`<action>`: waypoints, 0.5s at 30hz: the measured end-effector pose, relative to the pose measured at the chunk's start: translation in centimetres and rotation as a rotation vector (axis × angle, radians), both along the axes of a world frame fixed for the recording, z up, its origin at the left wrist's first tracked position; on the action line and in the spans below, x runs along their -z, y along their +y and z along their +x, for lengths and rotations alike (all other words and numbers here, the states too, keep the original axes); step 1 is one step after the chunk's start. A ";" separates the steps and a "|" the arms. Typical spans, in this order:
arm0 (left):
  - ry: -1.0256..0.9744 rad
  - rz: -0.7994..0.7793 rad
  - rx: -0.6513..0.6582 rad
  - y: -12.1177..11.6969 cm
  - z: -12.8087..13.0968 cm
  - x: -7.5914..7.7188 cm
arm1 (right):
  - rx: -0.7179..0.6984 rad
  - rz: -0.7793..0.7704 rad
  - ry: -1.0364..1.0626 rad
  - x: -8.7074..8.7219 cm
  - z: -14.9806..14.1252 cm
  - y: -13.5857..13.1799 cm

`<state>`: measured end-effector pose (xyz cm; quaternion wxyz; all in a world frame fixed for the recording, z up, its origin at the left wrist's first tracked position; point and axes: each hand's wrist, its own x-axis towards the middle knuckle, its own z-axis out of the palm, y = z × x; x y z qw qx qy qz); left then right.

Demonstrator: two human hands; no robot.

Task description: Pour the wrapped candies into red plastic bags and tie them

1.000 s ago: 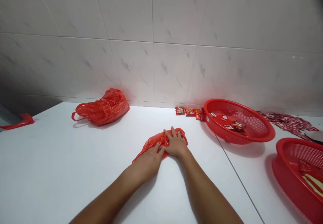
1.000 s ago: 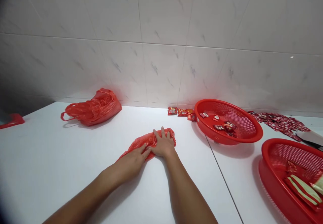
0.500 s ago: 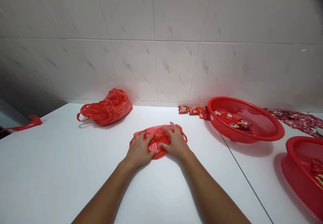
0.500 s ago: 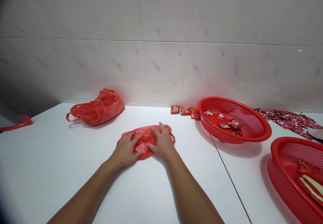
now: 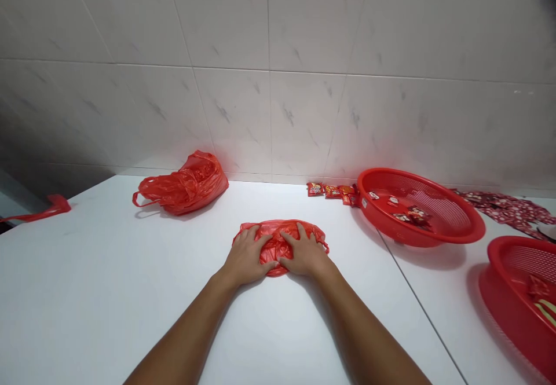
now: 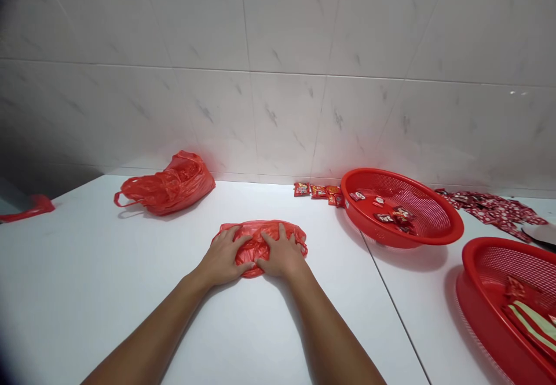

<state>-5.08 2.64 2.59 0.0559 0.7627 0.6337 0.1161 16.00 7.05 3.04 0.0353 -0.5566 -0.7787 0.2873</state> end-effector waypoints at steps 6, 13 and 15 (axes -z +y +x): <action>-0.037 0.007 0.012 -0.2 0.1 0.3 | 0.247 0.188 0.723 -3.1 8.3 -1.3; -0.046 0.000 0.073 -0.7 1.6 0.1 | 1.594 0.833 1.288 0.5 21.1 -0.6; -0.045 -0.012 0.108 -0.9 1.9 0.0 | 1.637 0.608 1.388 1.5 23.2 -0.1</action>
